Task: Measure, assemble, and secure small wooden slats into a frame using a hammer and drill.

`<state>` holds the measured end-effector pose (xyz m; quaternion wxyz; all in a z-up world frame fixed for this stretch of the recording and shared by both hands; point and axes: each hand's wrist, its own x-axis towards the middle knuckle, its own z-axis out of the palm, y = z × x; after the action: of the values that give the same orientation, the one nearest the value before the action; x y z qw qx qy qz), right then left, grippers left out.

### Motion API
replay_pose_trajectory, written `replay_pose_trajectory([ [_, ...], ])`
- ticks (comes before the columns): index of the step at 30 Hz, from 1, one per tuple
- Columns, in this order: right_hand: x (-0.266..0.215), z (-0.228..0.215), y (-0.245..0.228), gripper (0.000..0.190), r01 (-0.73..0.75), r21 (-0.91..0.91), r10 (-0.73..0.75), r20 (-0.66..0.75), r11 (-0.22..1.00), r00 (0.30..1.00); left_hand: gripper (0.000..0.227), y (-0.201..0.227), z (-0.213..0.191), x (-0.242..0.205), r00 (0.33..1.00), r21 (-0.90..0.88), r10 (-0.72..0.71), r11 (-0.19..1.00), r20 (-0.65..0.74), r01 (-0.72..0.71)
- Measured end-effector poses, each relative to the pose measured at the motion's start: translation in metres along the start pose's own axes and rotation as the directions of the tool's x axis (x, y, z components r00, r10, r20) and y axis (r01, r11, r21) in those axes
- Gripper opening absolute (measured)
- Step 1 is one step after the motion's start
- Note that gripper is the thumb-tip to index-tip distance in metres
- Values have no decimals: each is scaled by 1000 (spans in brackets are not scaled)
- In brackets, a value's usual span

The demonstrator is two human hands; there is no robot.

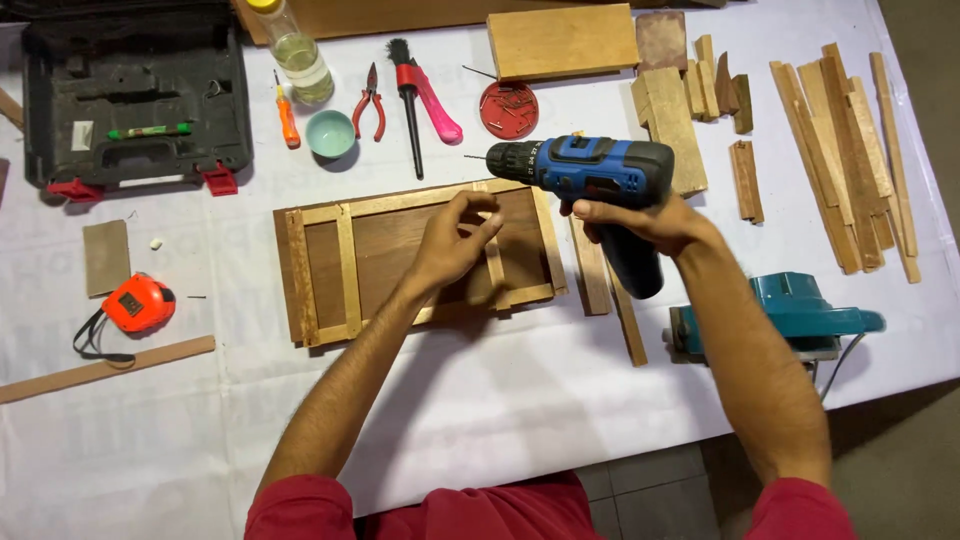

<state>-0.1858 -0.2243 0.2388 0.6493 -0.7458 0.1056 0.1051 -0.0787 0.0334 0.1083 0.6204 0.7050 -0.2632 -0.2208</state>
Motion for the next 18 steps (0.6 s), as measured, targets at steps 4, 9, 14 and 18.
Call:
replay_pose_trajectory([
  [4, 25, -9, -32, 35, -69, -276, 84, 42, 959, 996, 39, -43, -5, -5, 966, 411, 259, 880, 4, -238],
  [9, 60, -15, -35, 49, 406, -519, -271, 319, 752, 908, 43, -56, -9, 1, 912, 541, 401, 749, 89, -382],
  [14, 77, -9, -37, 33, 94, -705, 55, 185, 703, 981, 49, -67, -3, 1, 879, 635, 457, 641, 137, -432],
  [18, 79, -7, -41, 33, 60, -642, 63, 167, 764, 984, 38, -73, -1, -4, 861, 726, 476, 526, 181, -443],
])
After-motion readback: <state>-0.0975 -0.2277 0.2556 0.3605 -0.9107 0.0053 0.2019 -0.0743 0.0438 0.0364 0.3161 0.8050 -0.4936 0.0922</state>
